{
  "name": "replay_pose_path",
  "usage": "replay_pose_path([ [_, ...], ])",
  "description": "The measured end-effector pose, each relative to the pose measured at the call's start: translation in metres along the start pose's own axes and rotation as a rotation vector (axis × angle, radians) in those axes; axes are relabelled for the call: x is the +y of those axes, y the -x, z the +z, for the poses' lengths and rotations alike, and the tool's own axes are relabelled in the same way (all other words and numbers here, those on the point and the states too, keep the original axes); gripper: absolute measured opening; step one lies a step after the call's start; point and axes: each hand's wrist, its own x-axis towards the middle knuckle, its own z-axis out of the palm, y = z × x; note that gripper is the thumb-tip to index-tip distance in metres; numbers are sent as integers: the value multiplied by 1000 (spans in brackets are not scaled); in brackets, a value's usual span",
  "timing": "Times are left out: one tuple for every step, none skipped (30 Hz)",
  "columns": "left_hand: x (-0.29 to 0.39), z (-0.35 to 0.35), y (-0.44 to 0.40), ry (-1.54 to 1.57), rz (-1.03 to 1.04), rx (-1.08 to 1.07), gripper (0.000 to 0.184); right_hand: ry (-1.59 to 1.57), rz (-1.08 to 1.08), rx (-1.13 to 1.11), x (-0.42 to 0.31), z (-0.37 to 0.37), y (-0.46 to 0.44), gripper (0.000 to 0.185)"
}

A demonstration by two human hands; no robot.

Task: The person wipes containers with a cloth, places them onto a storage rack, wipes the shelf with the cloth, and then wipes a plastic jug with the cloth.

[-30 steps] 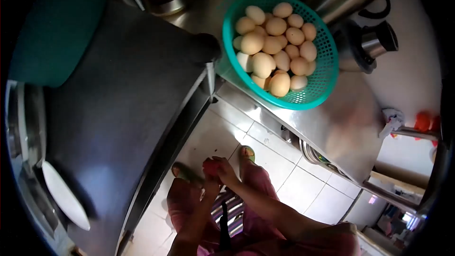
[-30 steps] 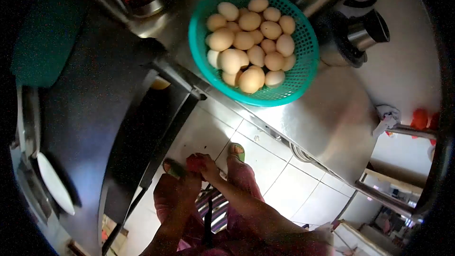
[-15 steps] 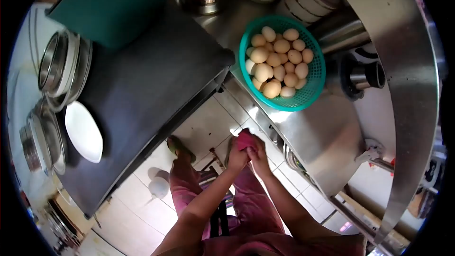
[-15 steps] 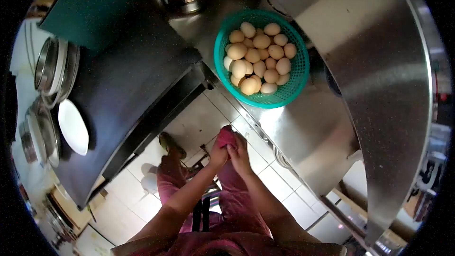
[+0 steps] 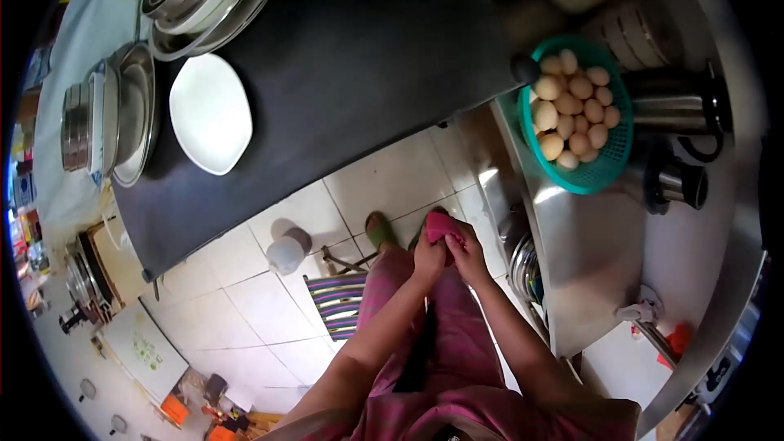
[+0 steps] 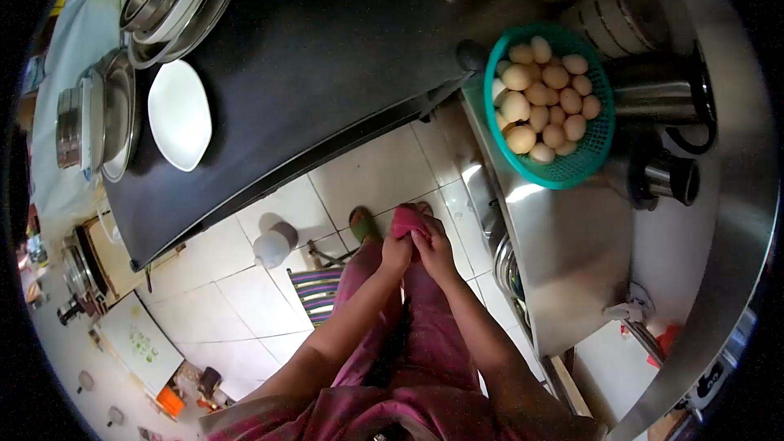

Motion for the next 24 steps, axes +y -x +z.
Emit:
replay_pose_path([
  [-10, -6, -3, 10, -6, 18, 44, -17, 10, -37, 0, 6, 1, 38],
  [-18, -13, -5, 20, -10, 35, 44, -21, 9, -48, -2, 12, 1, 38],
  [-27, -18, -2, 27, 25, 83, 35, -14, 0, -89, -4, 17, 2, 38],
  [-35, -26, 0, 26, 26, 92, 35, -6, -12, -125, -6, 23, 3, 37],
  [-41, -34, 4, 60, -7, 88, 37, -9, -16, -127, -5, 29, 5, 37],
  [-52, -42, 5, 96, -38, 81, 39, 38, 43, -162, -4, 36, 8, 37],
  [-64, -53, 3, 105, -95, 34, 43, 87, 101, -195, -2, 42, 11, 36],
  [-72, -63, 5, 109, -89, 35, 43, 90, 95, -195, -3, 50, 12, 36],
  [-80, -75, 5, 116, -74, 31, 46, 147, 38, -214, -4, 59, 13, 35],
  [-89, -88, 5, 125, -59, 30, 50, 203, -21, -236, -5, 70, 14, 35],
  [-91, -103, 6, 131, -54, 39, 50, 203, 2, -263, -6, 80, 13, 32],
  [-93, -117, 7, 159, -71, 12, 50, 263, 16, -283, -16, 90, 13, 32],
  [-96, -131, 9, 191, -85, -16, 50, 252, 12, -282, -8, 103, 14, 32],
  [-97, -143, 10, 211, -74, -2, 50, 246, 1, -286, -2, 116, 10, 32],
  [-96, -158, 9, 174, -38, 38, 48, 261, -24, -306, 1, 131, 4, 32],
  [-98, -174, 8, 136, -12, 85, 46, 197, 3, -285, 5, 148, 2, 32],
  [-106, -189, 7, 159, -17, 116, 46, 134, 43, -271, 11, 164, 3, 33],
  [-114, -202, 3, 131, -37, 137, 45, 149, 38, -307, 20, 179, 1, 33],
  [-121, -212, 2, 102, -60, 154, 43, 137, 99, -312, 29, 193, -2, 34],
  [-129, -222, 2, 120, -69, 173, 43, 122, 164, -308, 34, 207, -5, 35],
  [-135, -227, 2, 169, -74, 221, 43, 192, 143, -340, 16, 219, -3, 38],
  [-138, -231, -2, 224, -71, 273, 42, 166, 113, -370, 7, 230, -2, 40],
  [-142, -231, -5, 286, -119, 307, 42, 154, 73, -386, 3, 242, -1, 43],
  [-145, -227, -12, 314, -118, 329, 42, 141, 33, -406, 3, 249, -2, 46],
])
